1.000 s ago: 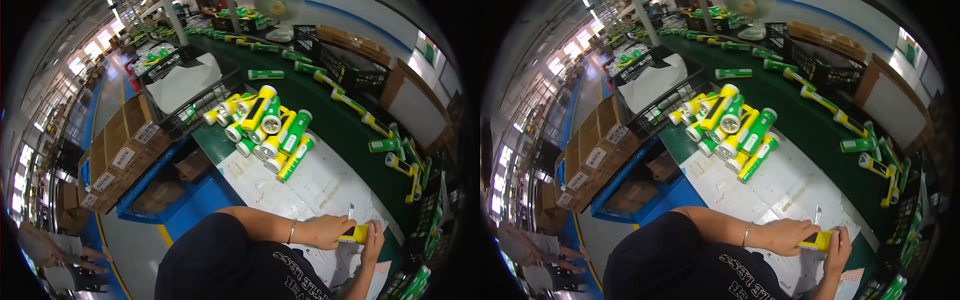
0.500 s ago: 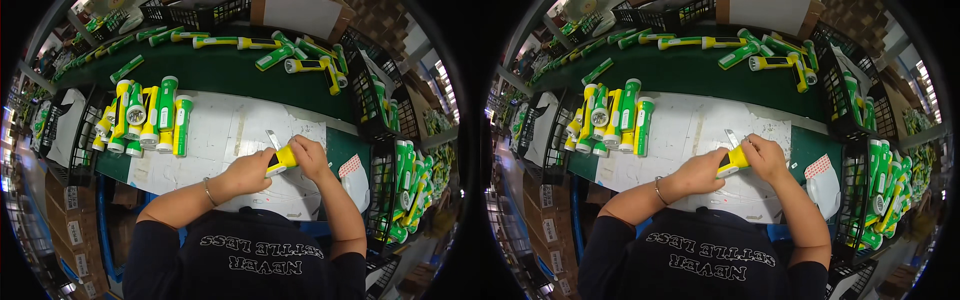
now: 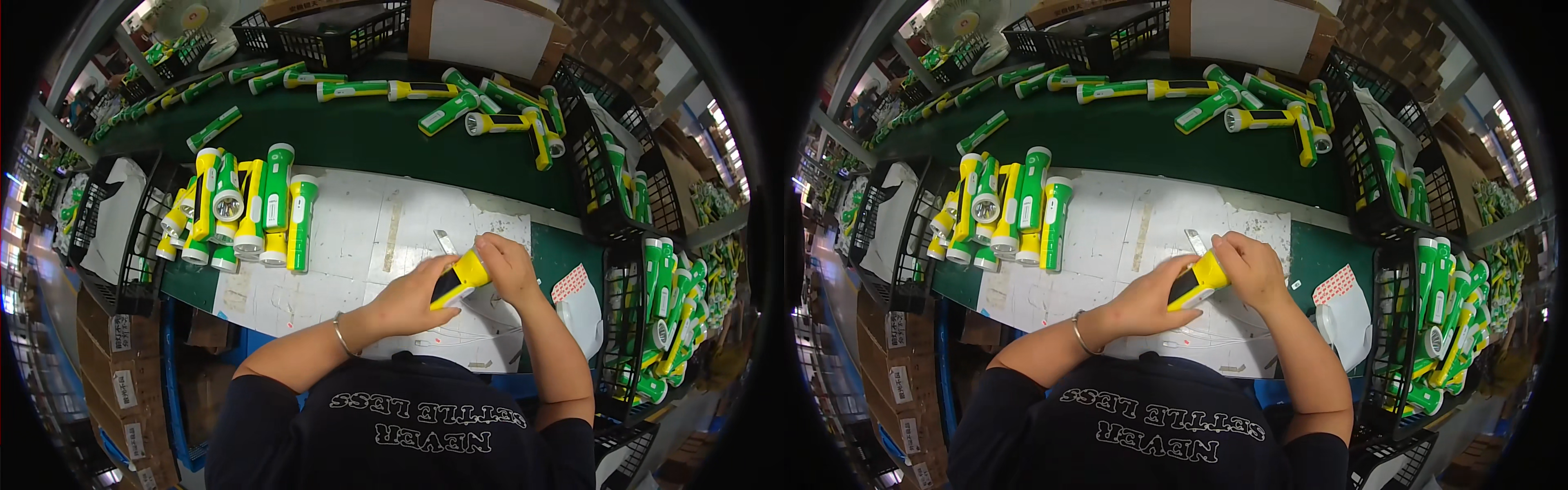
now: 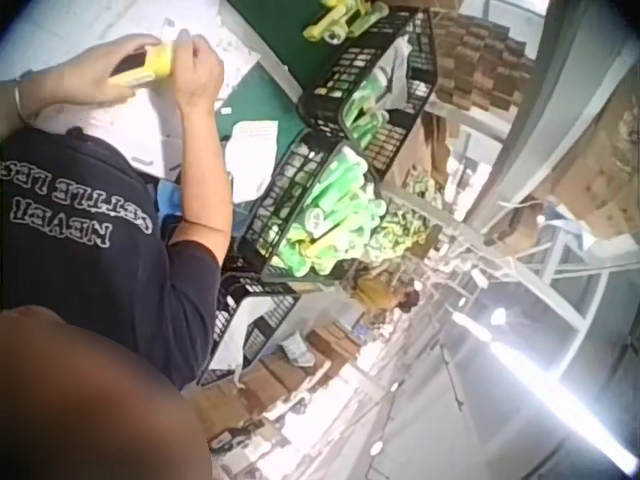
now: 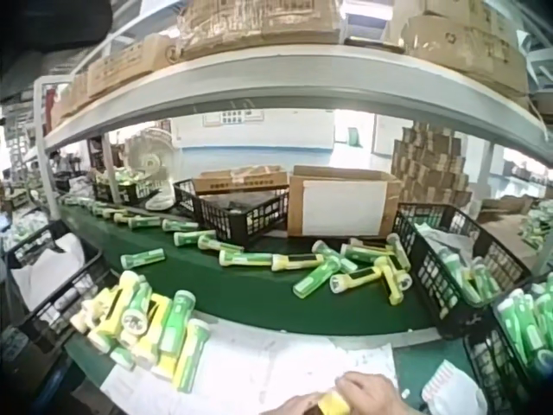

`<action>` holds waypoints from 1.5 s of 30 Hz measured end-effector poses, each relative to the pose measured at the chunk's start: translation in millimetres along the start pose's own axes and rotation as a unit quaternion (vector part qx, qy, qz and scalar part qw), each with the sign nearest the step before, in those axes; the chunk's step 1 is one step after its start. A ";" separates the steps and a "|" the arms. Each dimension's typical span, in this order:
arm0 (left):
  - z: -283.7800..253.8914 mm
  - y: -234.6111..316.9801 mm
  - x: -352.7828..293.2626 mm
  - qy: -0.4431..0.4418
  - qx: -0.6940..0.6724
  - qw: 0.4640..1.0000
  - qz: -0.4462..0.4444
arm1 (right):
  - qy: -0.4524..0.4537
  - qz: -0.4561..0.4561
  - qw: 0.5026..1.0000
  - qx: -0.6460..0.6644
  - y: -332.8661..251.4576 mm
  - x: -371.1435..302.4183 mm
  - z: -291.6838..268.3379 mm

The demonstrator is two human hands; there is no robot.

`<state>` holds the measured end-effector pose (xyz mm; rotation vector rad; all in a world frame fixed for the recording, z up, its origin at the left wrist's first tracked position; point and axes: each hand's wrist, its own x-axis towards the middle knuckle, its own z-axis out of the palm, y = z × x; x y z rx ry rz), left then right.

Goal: Assembling flashlights by fitting component parts, applying stickers, and verifying functionality at a factory workstation.

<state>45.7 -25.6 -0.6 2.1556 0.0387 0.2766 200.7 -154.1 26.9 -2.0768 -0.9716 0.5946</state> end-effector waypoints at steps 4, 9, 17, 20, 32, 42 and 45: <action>3.4 0.5 8.8 -0.007 -0.018 1.000 -0.023 | 0.099 -0.036 0.978 0.179 28.5 2.8 15.8; 11.0 -8.5 10.8 -0.073 -0.607 0.756 -0.236 | 0.069 0.057 0.943 0.320 39.9 -23.4 15.7; 16.4 -8.2 28.9 0.010 -0.603 0.747 -0.279 | -0.048 0.048 0.951 0.301 20.0 -74.1 65.0; 16.7 -4.3 37.5 0.012 -0.594 0.752 -0.285 | -0.048 0.054 0.948 0.311 21.4 -71.9 68.2; 29.8 -2.0 44.0 0.012 -0.615 0.758 -0.219 | 0.032 0.111 0.928 0.355 29.0 -69.9 74.4; -13.9 -38.6 41.4 0.013 -0.569 0.801 -0.186 | 0.349 -0.073 0.934 0.000 89.8 2.8 -123.8; -35.9 -45.1 55.7 0.018 -0.497 0.844 -0.200 | 0.358 0.098 0.887 -0.275 116.5 18.3 -221.2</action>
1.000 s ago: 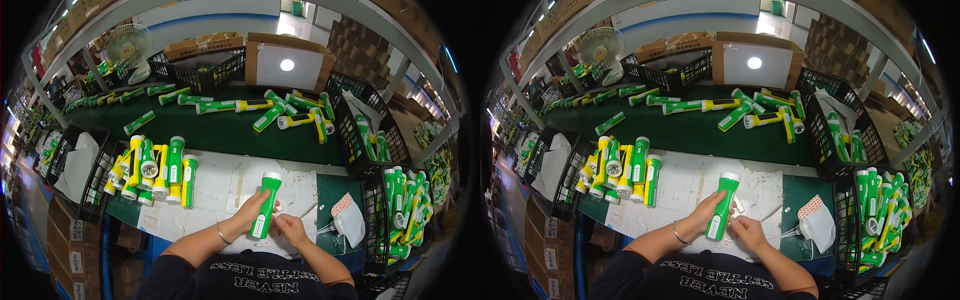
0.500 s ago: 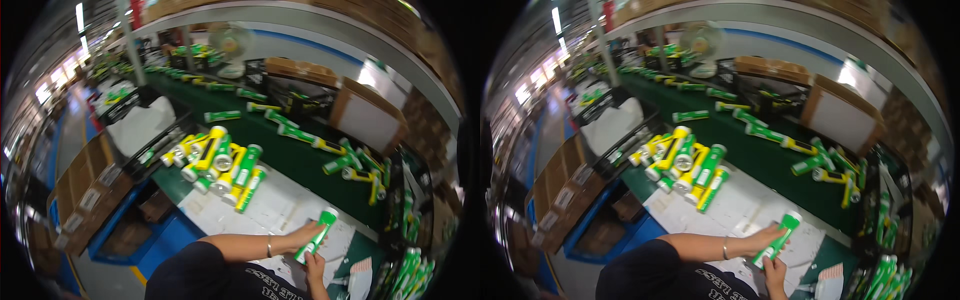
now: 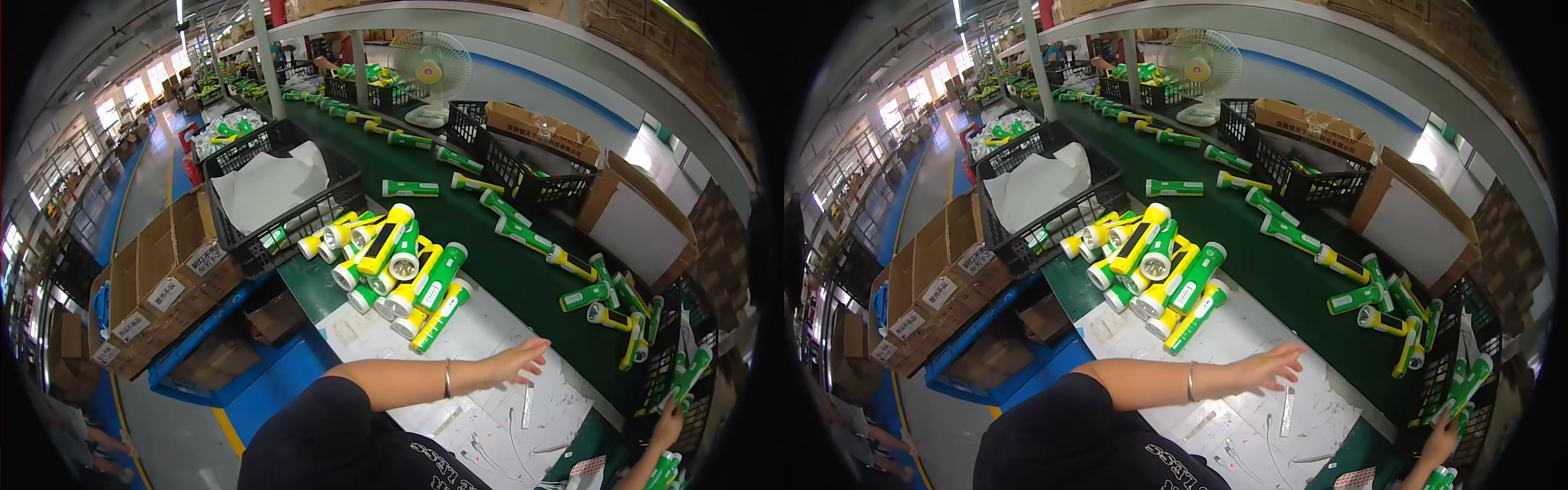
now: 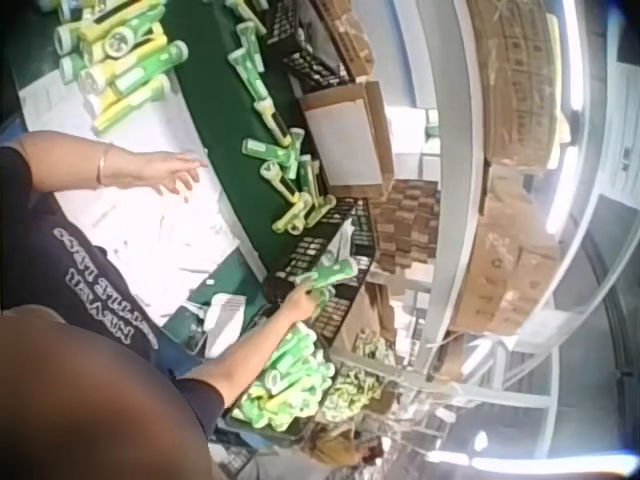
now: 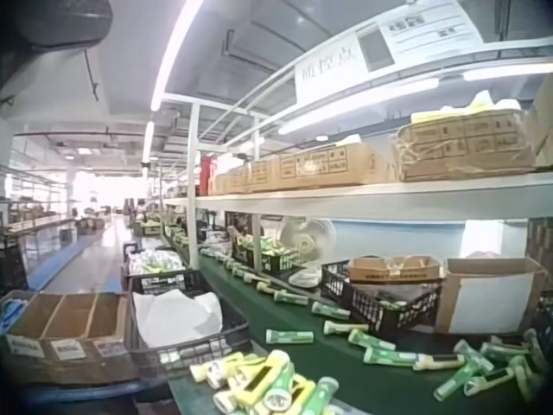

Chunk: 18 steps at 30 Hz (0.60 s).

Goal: Assembling flashlights by fitting component parts, applying stickers, and verifying functionality at a factory workstation.

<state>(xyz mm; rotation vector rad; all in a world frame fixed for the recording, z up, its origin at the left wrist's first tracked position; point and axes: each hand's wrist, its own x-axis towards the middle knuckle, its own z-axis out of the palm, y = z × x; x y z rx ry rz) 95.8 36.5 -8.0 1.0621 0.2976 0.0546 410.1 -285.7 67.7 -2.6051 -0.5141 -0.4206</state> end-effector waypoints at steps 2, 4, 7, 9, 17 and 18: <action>-8.4 21.5 10.7 0.025 0.090 0.994 0.047 | 0.040 -0.015 0.998 -0.045 29.7 24.0 -2.9; -24.7 37.5 27.0 0.063 0.175 0.976 0.118 | 0.005 0.006 0.983 -0.185 53.4 49.6 3.3; -46.6 72.3 53.5 0.139 0.307 0.932 0.135 | -0.008 0.053 0.978 -0.202 58.8 67.5 17.6; -68.9 81.7 75.8 0.190 0.446 0.864 0.139 | -0.012 0.044 0.972 -0.230 29.8 58.6 16.9; -153.7 156.6 193.6 0.326 0.705 0.600 0.189 | 0.026 0.088 0.969 -0.228 58.4 61.3 46.9; -155.1 165.9 203.9 0.328 0.727 0.579 0.170 | 0.027 0.099 0.967 -0.232 62.5 60.6 46.4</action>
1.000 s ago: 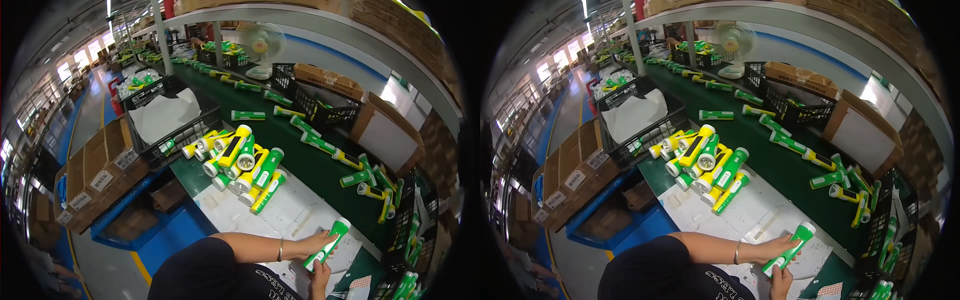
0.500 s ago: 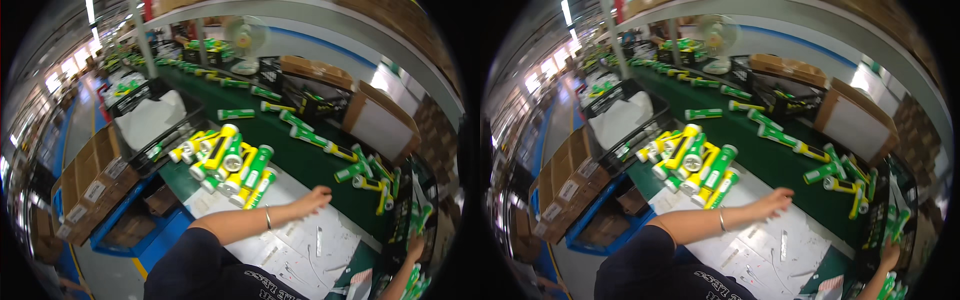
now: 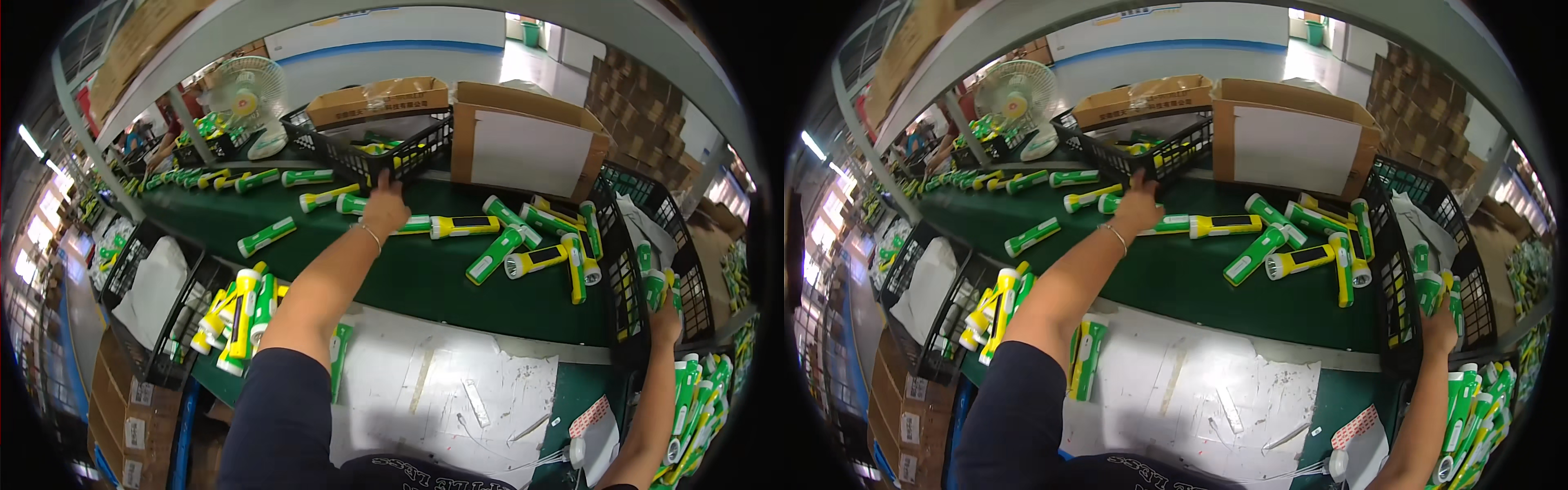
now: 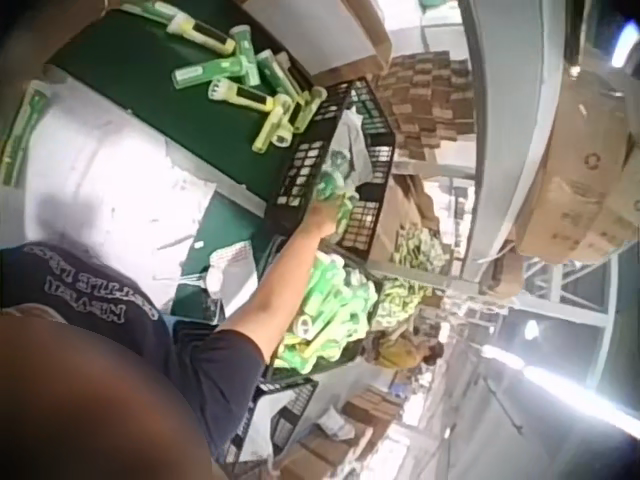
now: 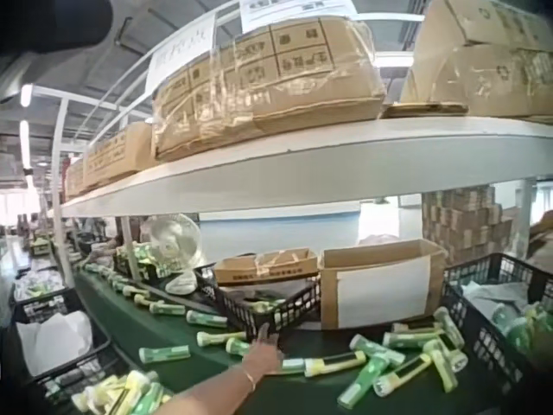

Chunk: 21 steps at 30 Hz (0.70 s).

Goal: Assembling flashlights by fitting component parts, applying stickers, and verifying functionality at a factory workstation.

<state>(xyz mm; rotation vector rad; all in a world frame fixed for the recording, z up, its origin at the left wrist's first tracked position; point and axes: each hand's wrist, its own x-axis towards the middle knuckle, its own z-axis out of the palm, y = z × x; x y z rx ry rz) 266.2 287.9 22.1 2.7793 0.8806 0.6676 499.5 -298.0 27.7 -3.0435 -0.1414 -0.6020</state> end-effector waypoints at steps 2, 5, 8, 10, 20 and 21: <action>-2.9 -8.2 30.8 -0.053 0.062 0.997 -0.018 | -0.032 -0.004 0.999 -0.039 1.2 4.1 2.9; 2.3 -19.1 62.8 -0.090 0.110 0.989 -0.046 | -0.036 -0.011 0.999 -0.020 -1.1 1.8 7.7; 11.9 -40.1 75.7 -0.032 0.147 0.987 -0.061 | -0.010 -0.022 1.000 -0.009 0.0 1.3 8.4; 17.2 -45.3 79.2 0.018 0.147 0.989 -0.032 | -0.010 -0.019 1.000 -0.007 -1.7 0.8 4.4; -6.9 -73.1 59.0 -0.023 0.122 0.990 -0.062 | -0.001 -0.035 0.999 0.004 5.1 5.3 11.8; -9.1 -69.5 54.4 -0.032 0.142 0.988 -0.057 | -0.009 -0.031 0.999 0.000 4.6 5.3 10.8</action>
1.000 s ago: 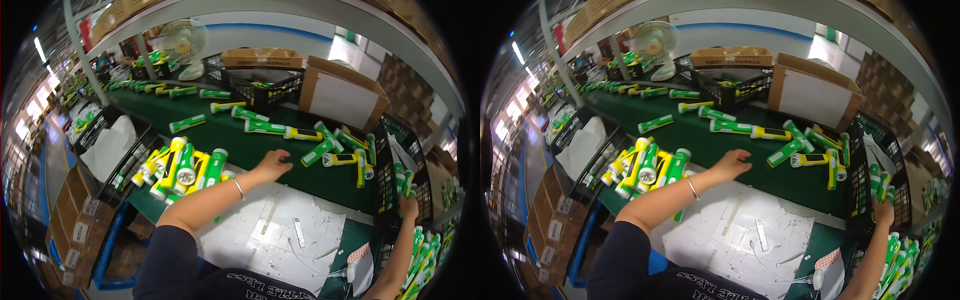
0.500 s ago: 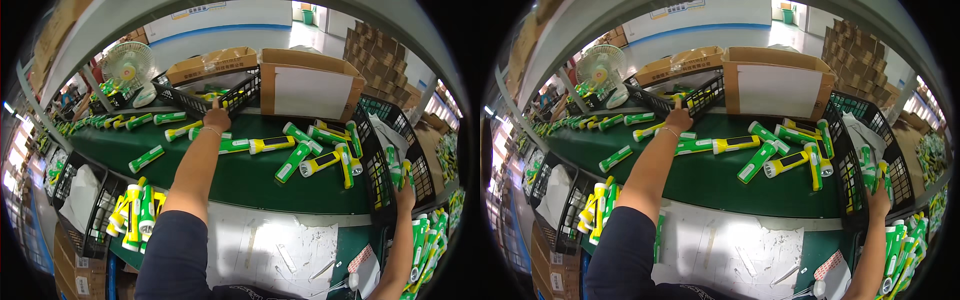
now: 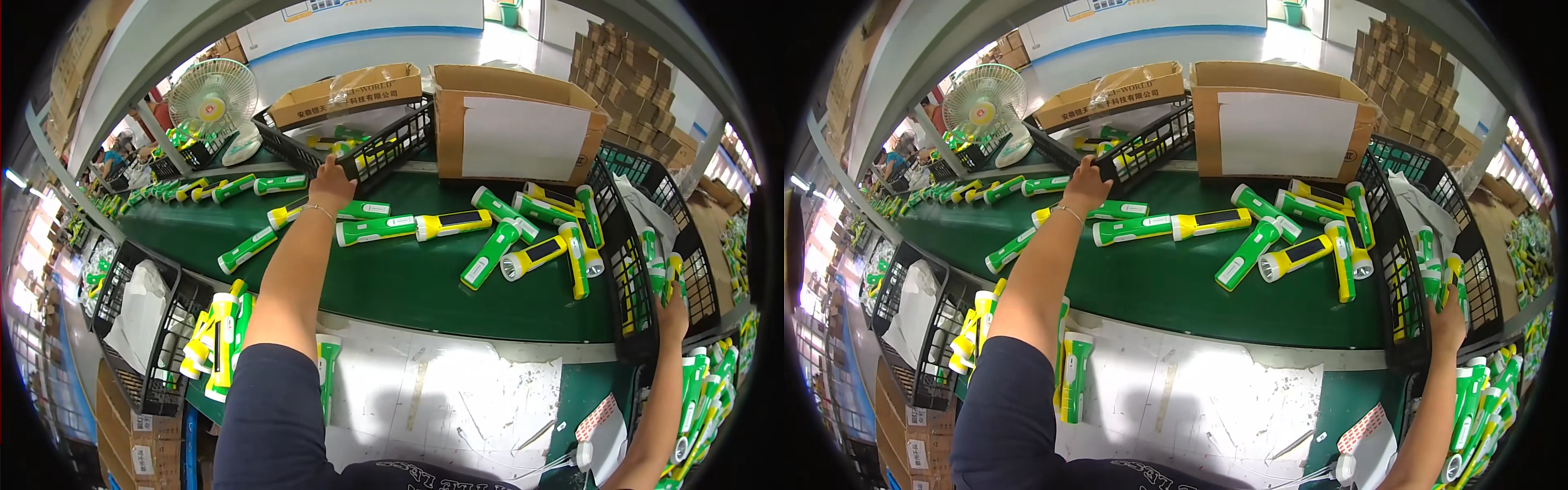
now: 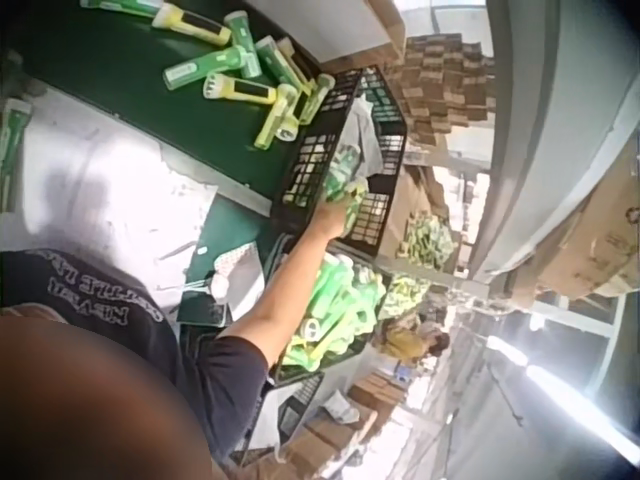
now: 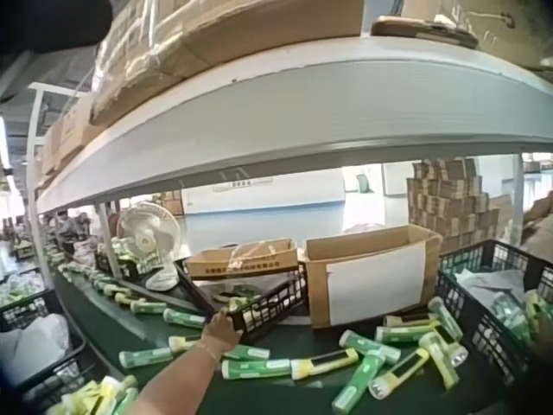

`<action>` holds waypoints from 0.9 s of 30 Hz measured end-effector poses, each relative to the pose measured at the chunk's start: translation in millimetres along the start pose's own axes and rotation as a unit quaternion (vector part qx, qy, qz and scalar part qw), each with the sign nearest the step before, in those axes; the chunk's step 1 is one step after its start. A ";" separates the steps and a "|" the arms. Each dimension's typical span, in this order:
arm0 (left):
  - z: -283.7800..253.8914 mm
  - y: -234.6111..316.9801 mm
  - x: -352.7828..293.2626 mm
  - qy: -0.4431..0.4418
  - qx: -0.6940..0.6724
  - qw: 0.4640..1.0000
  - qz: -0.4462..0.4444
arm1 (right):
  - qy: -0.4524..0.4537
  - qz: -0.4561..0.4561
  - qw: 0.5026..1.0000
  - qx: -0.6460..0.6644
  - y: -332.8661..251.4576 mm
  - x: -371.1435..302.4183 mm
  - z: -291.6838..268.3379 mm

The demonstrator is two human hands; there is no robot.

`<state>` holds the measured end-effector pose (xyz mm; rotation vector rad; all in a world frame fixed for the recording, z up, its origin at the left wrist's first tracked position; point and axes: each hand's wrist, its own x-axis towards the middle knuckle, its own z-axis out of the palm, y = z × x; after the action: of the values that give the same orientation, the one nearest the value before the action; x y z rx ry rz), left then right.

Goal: Assembling flashlights by fitting component parts, applying stickers, and verifying functionality at a factory workstation.

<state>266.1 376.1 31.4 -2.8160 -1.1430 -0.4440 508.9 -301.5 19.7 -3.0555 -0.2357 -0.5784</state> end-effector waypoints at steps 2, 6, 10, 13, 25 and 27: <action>0.1 8.5 -12.6 0.023 0.002 1.000 -0.002 | -0.003 0.006 1.000 -0.002 -0.7 -1.9 -3.4; 9.4 31.8 -47.3 0.033 -0.052 0.980 0.191 | 0.016 0.001 1.000 0.013 6.5 -0.2 2.4; 39.2 75.3 -86.6 -0.012 -0.179 0.953 0.245 | 0.033 -0.018 0.999 0.027 -14.3 -3.5 -2.6; 22.9 125.7 -113.9 -0.051 -0.182 0.973 0.130 | 0.020 -0.004 0.999 0.026 -9.8 -7.1 -9.0; -7.2 166.8 -141.6 0.089 -0.087 0.987 0.103 | 0.029 -0.025 0.998 0.056 -15.2 -11.9 -13.1; -5.8 182.1 -149.5 0.052 -0.192 0.960 0.196 | 0.028 -0.018 0.998 0.057 -23.1 -13.7 -20.4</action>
<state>288.8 143.5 1.3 -3.1846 -0.4940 -0.8407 485.4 -281.7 33.6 -2.9261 -0.3130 -0.6280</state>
